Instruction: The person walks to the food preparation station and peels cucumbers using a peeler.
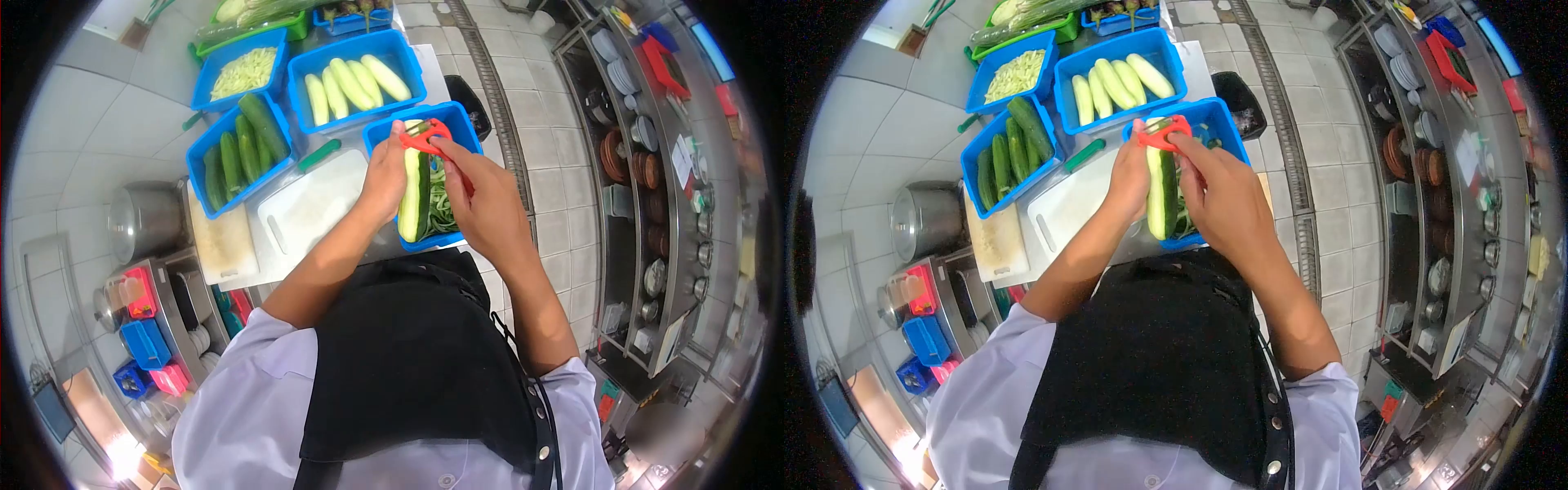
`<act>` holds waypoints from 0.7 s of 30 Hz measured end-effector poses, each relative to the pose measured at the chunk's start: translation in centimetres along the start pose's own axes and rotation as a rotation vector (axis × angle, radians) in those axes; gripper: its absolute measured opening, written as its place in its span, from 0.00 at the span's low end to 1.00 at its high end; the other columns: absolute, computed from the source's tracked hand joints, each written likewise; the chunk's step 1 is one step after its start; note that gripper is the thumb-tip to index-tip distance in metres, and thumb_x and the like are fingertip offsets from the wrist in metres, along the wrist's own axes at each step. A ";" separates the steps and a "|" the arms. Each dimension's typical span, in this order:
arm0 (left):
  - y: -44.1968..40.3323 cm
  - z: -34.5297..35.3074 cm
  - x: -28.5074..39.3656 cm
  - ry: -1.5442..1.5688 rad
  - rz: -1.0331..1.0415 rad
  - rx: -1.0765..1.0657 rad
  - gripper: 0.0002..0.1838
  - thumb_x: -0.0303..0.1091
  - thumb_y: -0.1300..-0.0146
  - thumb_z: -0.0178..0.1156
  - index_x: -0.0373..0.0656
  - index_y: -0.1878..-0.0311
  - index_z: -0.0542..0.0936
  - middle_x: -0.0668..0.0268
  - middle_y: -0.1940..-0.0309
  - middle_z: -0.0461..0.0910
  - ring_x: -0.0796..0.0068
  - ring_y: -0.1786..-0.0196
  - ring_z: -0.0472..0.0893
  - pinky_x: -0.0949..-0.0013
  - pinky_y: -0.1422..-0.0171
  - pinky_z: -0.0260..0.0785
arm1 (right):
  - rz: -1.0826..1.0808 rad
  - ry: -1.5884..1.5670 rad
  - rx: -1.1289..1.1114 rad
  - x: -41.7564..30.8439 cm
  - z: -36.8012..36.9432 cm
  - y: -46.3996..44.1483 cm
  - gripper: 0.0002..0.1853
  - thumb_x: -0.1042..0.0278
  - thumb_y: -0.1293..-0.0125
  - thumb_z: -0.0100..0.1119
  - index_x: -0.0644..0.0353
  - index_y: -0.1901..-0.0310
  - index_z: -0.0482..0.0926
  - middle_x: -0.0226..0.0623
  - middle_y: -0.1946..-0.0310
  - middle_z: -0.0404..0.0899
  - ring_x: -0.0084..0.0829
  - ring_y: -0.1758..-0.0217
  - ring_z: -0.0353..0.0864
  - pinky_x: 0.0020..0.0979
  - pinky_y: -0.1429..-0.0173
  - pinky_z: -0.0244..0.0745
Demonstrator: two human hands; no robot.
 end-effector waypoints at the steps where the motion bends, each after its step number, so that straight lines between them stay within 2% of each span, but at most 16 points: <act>1: 0.1 0.2 0.1 0.001 0.000 0.006 0.35 0.60 0.14 0.38 0.37 0.38 0.81 0.61 0.54 0.85 0.74 0.55 0.84 0.68 0.49 0.78 | -0.001 -0.002 -0.005 -0.1 0.0 0.4 0.17 0.73 0.27 0.62 0.56 0.39 0.84 0.47 0.72 0.79 0.48 0.69 0.81 0.45 0.63 0.74; 4: 0.4 1.3 1.3 0.117 0.005 -0.013 0.39 0.65 0.16 0.38 0.36 0.35 0.80 0.61 0.55 0.83 0.72 0.52 0.83 0.68 0.44 0.77 | 0.023 0.044 -0.042 -0.3 0.1 1.4 0.17 0.74 0.28 0.62 0.57 0.39 0.84 0.48 0.72 0.79 0.49 0.69 0.81 0.47 0.63 0.74; 6: -0.3 0.5 1.0 0.147 0.030 0.004 0.40 0.65 0.16 0.37 0.36 0.34 0.80 0.65 0.60 0.80 0.74 0.55 0.81 0.69 0.47 0.76 | 0.039 0.044 -0.082 0.5 0.8 2.6 0.17 0.75 0.28 0.62 0.57 0.39 0.84 0.49 0.71 0.80 0.51 0.68 0.81 0.47 0.62 0.75; 10: -2.9 -1.7 0.4 0.202 0.039 0.056 0.39 0.65 0.16 0.37 0.34 0.34 0.78 0.67 0.62 0.74 0.75 0.61 0.73 0.70 0.53 0.72 | 0.061 0.030 -0.130 1.7 1.9 5.0 0.17 0.75 0.29 0.62 0.58 0.39 0.84 0.50 0.70 0.79 0.53 0.67 0.82 0.48 0.61 0.76; 13: -3.7 -2.9 0.6 0.260 0.037 0.079 0.40 0.66 0.16 0.37 0.34 0.33 0.77 0.68 0.62 0.73 0.75 0.59 0.73 0.69 0.52 0.72 | 0.053 -0.059 -0.138 2.5 2.5 6.8 0.17 0.75 0.29 0.62 0.60 0.39 0.84 0.51 0.70 0.80 0.52 0.66 0.82 0.47 0.60 0.76; 15: -3.9 -3.3 0.1 0.268 0.037 0.083 0.40 0.66 0.17 0.37 0.34 0.34 0.77 0.68 0.63 0.73 0.74 0.59 0.73 0.68 0.51 0.72 | 0.121 -0.031 -0.206 2.8 2.5 7.6 0.16 0.78 0.28 0.60 0.63 0.40 0.84 0.48 0.70 0.81 0.44 0.69 0.82 0.41 0.61 0.76; 16: -4.1 -3.4 -0.4 0.290 0.028 0.102 0.41 0.67 0.17 0.37 0.34 0.34 0.77 0.68 0.63 0.73 0.73 0.59 0.73 0.68 0.51 0.72 | 0.118 -0.034 -0.209 2.8 2.4 7.6 0.16 0.78 0.28 0.60 0.63 0.40 0.84 0.48 0.70 0.81 0.44 0.69 0.82 0.41 0.61 0.76; 18: -4.3 -4.0 -1.1 0.308 0.022 0.124 0.41 0.68 0.17 0.37 0.34 0.35 0.77 0.68 0.63 0.73 0.73 0.59 0.73 0.67 0.51 0.72 | 0.163 -0.044 -0.239 2.9 2.2 7.8 0.17 0.75 0.29 0.62 0.60 0.40 0.84 0.51 0.69 0.80 0.51 0.66 0.83 0.46 0.59 0.77; 21: -5.6 -5.4 -2.2 0.468 -0.025 0.181 0.41 0.68 0.18 0.36 0.34 0.37 0.78 0.67 0.64 0.73 0.72 0.60 0.74 0.67 0.52 0.73 | 0.098 -0.004 -0.239 4.5 3.1 8.9 0.18 0.75 0.29 0.62 0.58 0.39 0.84 0.51 0.70 0.80 0.52 0.66 0.82 0.46 0.59 0.78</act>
Point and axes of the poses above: each hand's wrist, its own y-axis away from the middle knuckle, its own z-axis out of the palm, x = y × z, the point moved 1 cm from there along -y, towards the middle knuckle
